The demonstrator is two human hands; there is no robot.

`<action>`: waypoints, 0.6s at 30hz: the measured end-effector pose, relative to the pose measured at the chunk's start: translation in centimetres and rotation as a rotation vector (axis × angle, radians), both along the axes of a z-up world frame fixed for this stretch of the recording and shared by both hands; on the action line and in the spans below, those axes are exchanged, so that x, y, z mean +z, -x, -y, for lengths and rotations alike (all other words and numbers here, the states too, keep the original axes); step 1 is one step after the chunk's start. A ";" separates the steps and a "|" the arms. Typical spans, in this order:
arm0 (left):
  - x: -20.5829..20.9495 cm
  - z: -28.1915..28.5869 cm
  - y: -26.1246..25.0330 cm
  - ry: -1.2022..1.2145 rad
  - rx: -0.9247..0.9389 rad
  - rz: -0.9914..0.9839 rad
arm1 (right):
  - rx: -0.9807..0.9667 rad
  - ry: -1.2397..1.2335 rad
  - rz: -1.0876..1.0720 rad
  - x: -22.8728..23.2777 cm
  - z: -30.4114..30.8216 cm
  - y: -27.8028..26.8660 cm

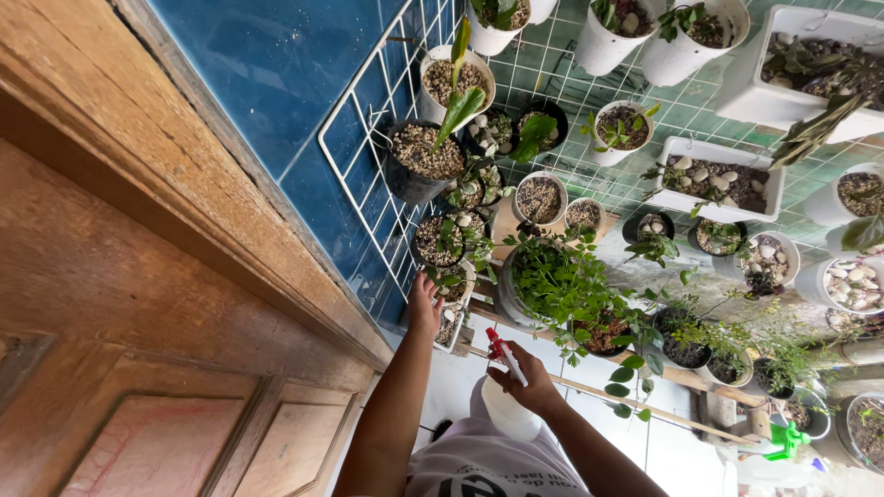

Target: The person uses a white spray bottle to mist a variety of potted plants arranged on a wall-mounted wire grid and a lower shelf. They systematically move from one plant to the next, spraying the leaves and soil of each pot.

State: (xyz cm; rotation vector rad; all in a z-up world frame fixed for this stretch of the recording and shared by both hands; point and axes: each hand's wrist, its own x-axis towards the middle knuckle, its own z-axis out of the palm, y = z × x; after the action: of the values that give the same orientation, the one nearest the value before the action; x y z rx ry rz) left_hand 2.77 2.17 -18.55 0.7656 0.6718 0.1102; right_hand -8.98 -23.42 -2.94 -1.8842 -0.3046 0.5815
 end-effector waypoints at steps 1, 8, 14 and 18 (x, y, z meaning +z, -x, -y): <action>-0.1 0.1 0.1 -0.027 -0.011 -0.004 | -0.007 -0.004 0.004 0.1 -0.2 0.2; -0.4 0.5 0.6 -0.236 -0.090 -0.037 | -0.006 -0.027 0.030 0.7 -0.6 1.2; -0.3 0.7 1.0 -0.224 -0.124 0.007 | -0.021 0.004 0.039 0.6 -0.4 1.4; -0.3 0.5 1.0 -0.165 -0.142 -0.007 | -0.027 0.004 0.042 0.7 -0.4 1.4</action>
State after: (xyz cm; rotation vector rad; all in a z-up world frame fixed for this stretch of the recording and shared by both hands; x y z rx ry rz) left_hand 1.75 1.64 -18.88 0.9706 0.6183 0.0337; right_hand -10.34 -23.07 -2.25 -1.9034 -0.3052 0.5256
